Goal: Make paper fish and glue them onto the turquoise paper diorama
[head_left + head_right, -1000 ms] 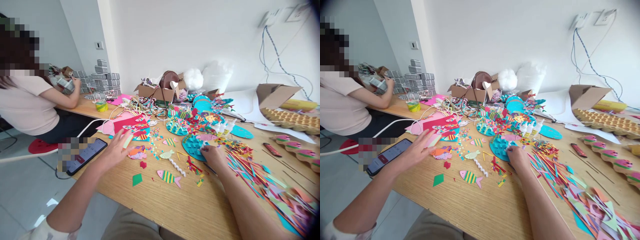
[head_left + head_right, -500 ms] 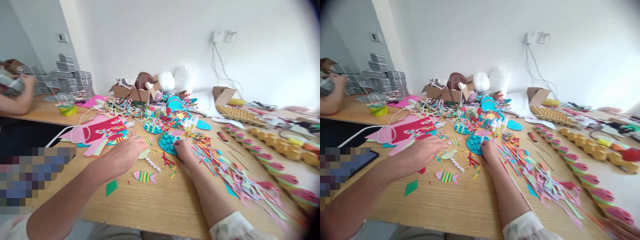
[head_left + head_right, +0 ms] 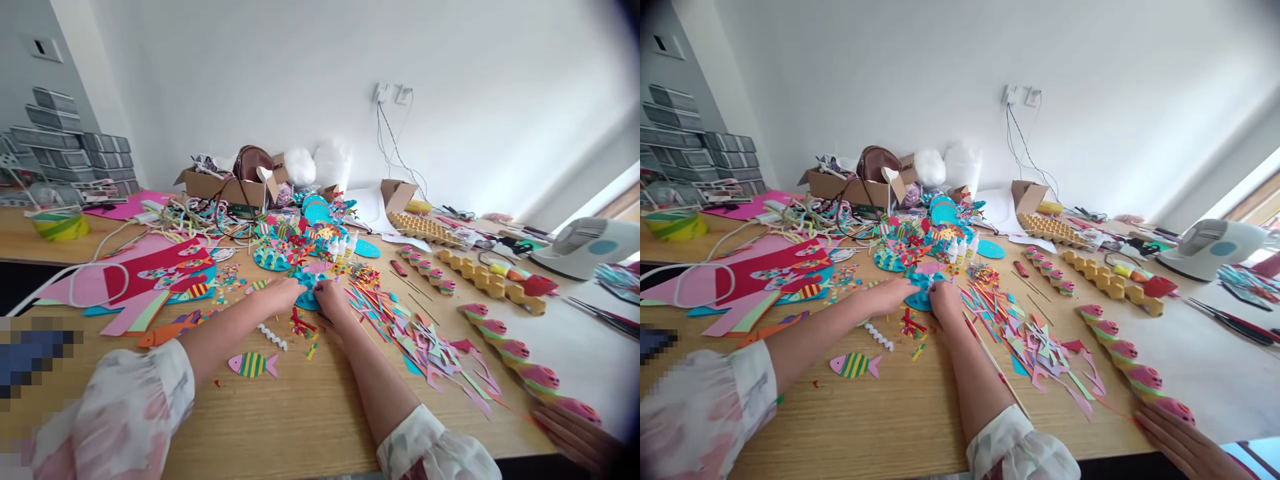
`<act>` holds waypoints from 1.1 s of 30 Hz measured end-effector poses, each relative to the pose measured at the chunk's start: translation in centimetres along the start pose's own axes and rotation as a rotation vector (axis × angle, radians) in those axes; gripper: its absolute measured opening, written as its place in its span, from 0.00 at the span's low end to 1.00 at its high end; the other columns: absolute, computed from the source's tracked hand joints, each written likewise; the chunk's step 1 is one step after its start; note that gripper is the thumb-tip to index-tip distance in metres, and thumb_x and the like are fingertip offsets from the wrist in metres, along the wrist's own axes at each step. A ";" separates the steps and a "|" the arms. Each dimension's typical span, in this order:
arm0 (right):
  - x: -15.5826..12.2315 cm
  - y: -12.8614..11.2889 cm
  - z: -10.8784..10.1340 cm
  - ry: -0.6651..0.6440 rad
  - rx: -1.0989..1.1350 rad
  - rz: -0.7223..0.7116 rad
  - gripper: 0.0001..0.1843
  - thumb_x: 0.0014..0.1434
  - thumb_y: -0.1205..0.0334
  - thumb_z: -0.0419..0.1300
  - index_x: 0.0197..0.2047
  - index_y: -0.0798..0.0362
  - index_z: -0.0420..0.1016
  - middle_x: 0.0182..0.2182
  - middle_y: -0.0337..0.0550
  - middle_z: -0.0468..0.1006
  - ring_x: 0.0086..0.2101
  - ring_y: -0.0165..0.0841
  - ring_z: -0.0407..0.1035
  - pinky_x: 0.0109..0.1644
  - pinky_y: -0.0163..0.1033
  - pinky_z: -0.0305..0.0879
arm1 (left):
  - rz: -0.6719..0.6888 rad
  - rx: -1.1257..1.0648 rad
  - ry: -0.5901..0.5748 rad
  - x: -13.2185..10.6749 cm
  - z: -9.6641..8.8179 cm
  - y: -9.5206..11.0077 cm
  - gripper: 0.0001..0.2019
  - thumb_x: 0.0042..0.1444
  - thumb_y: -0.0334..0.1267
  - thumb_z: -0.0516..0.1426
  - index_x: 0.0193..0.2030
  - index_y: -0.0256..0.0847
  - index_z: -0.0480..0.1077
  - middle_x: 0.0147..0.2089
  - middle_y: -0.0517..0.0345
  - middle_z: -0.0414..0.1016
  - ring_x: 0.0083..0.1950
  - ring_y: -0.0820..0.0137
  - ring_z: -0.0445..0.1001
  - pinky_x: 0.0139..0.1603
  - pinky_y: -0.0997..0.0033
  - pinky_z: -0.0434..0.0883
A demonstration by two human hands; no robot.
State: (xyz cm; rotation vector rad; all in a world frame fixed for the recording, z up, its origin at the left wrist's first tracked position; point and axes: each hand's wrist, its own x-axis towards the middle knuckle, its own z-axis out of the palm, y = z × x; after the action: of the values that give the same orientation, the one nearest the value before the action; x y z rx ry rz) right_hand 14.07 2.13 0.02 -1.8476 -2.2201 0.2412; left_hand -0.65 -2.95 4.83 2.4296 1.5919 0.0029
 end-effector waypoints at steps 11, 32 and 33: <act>-0.3 -0.4 -0.5 -0.015 0.014 0.010 0.12 0.53 0.66 0.53 0.36 0.52 0.77 0.37 0.47 0.79 0.39 0.37 0.71 0.36 0.35 0.61 | -0.123 0.092 -0.081 2.0 0.0 1.5 0.18 0.56 0.30 0.48 0.50 0.47 0.69 0.49 0.48 0.73 0.49 0.56 0.71 0.44 0.61 0.68; 0.0 0.0 -0.1 -0.013 0.019 0.010 0.13 0.53 0.65 0.53 0.37 0.52 0.77 0.37 0.49 0.78 0.39 0.38 0.71 0.38 0.37 0.63 | -0.151 0.136 -0.096 2.6 -0.3 1.8 0.18 0.55 0.30 0.50 0.50 0.47 0.71 0.50 0.47 0.74 0.51 0.57 0.71 0.47 0.61 0.67; 0.0 0.0 0.0 -0.012 0.019 0.010 0.13 0.53 0.65 0.53 0.37 0.52 0.77 0.37 0.49 0.78 0.39 0.38 0.71 0.38 0.37 0.63 | -0.152 0.138 -0.094 2.6 -0.3 1.8 0.18 0.55 0.30 0.50 0.50 0.46 0.71 0.50 0.47 0.74 0.51 0.57 0.71 0.47 0.61 0.67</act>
State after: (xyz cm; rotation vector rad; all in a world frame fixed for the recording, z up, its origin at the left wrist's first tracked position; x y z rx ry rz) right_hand 14.08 2.17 0.06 -1.8531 -2.2089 0.2750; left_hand 2.02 -1.21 5.17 2.3609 1.7838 -0.2521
